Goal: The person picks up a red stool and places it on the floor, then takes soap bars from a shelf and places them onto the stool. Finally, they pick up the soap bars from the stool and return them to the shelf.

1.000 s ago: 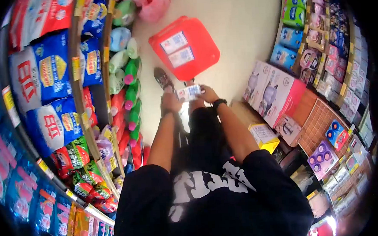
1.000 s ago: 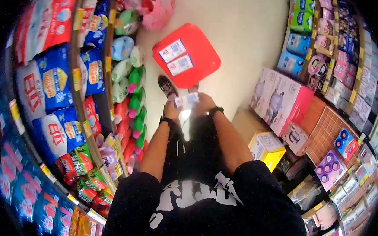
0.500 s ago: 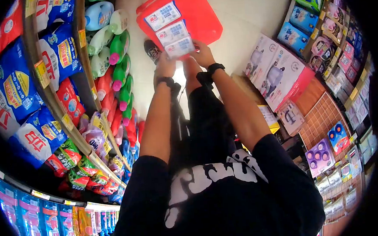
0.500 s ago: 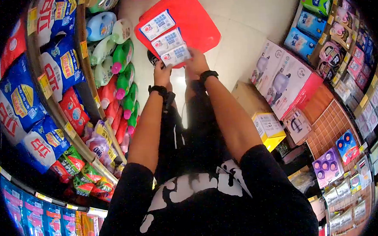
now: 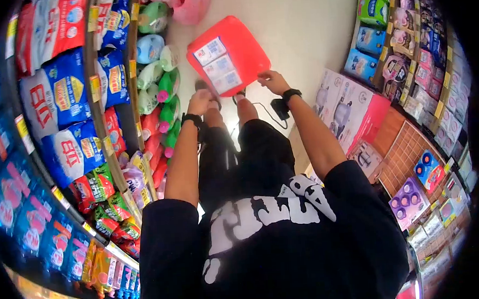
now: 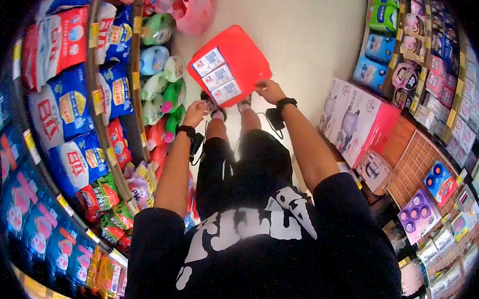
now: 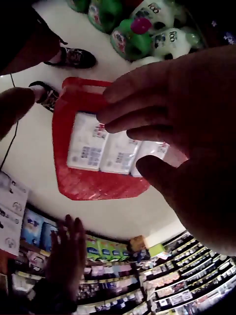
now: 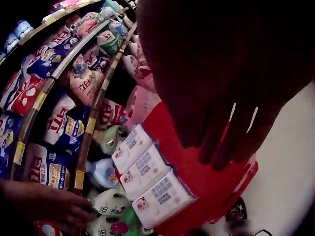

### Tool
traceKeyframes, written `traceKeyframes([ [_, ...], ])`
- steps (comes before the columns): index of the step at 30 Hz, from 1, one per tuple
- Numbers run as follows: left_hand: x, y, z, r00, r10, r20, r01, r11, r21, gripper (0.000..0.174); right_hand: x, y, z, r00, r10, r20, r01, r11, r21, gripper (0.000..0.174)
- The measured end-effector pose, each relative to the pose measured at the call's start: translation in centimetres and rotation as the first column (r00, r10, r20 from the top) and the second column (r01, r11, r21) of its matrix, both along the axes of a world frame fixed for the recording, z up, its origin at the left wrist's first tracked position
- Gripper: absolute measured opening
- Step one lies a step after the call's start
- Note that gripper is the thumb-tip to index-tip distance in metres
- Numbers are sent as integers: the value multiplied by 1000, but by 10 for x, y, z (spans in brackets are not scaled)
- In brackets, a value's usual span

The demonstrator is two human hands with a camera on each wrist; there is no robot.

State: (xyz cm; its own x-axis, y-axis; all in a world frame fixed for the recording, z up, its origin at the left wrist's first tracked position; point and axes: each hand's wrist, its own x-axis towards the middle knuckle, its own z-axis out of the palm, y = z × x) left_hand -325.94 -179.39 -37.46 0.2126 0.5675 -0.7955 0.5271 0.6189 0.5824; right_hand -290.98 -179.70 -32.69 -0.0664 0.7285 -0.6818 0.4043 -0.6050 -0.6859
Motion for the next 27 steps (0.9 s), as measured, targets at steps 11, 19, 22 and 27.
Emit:
traceKeyframes([
  [11, 35, -6, 154, 955, 241, 170, -258, 962, 86, 28, 79, -92, 38, 957, -284, -66, 278, 957, -79, 30],
  [19, 30, -160, 57, 955, -287, -74, 281, 796, 537, 26, 99, -187, 19, 934, -355, -41, 326, 892, -314, 30],
  [22, 20, -192, 61, 930, -331, -158, 366, 821, 438, 29, 102, -197, 29, 884, -459, -88, 423, 866, -266, 33],
  [27, 10, -202, 156, 969, 220, 113, -235, 961, 144, 37, 93, -198, 48, 882, -449, -144, 422, 888, -184, 30],
])
